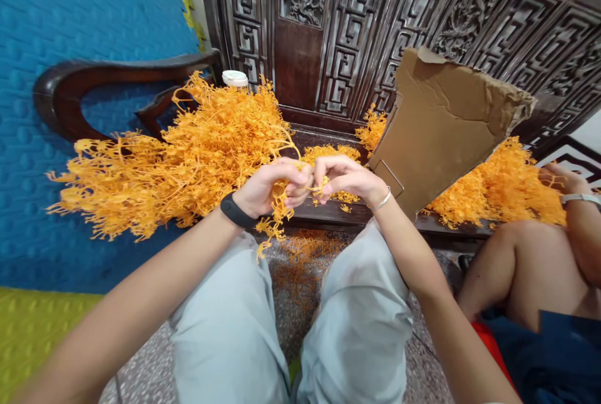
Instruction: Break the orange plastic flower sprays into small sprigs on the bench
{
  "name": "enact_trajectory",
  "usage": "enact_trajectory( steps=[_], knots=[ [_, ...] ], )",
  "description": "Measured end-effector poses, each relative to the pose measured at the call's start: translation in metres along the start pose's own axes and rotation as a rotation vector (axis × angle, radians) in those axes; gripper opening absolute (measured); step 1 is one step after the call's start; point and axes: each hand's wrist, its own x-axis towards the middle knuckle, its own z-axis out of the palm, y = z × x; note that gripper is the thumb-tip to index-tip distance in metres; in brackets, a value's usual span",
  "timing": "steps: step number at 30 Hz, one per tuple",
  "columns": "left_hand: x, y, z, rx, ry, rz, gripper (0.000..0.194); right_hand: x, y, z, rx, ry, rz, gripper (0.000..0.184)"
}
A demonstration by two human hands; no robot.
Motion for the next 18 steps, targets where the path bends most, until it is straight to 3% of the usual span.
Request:
enact_trajectory(
  steps=[11, 13, 16, 18],
  knots=[
    [-0.006, 0.003, 0.010, -0.048, -0.175, -0.056, 0.033, 0.000, 0.005, 0.014, 0.230, -0.164, -0.121, 0.016],
    [-0.010, 0.004, 0.012, -0.118, -0.206, -0.025, 0.038, 0.000, 0.003, 0.020, 0.248, -0.206, -0.217, 0.017],
    [-0.017, 0.007, 0.017, -0.215, -0.241, 0.063, 0.046, 0.002, -0.002, 0.027, 0.231, -0.197, -0.402, 0.021],
    [-0.019, 0.010, 0.020, -0.184, -0.216, 0.089, 0.046, 0.004, -0.005, 0.027, 0.180, -0.123, -0.396, 0.020]
  ],
)
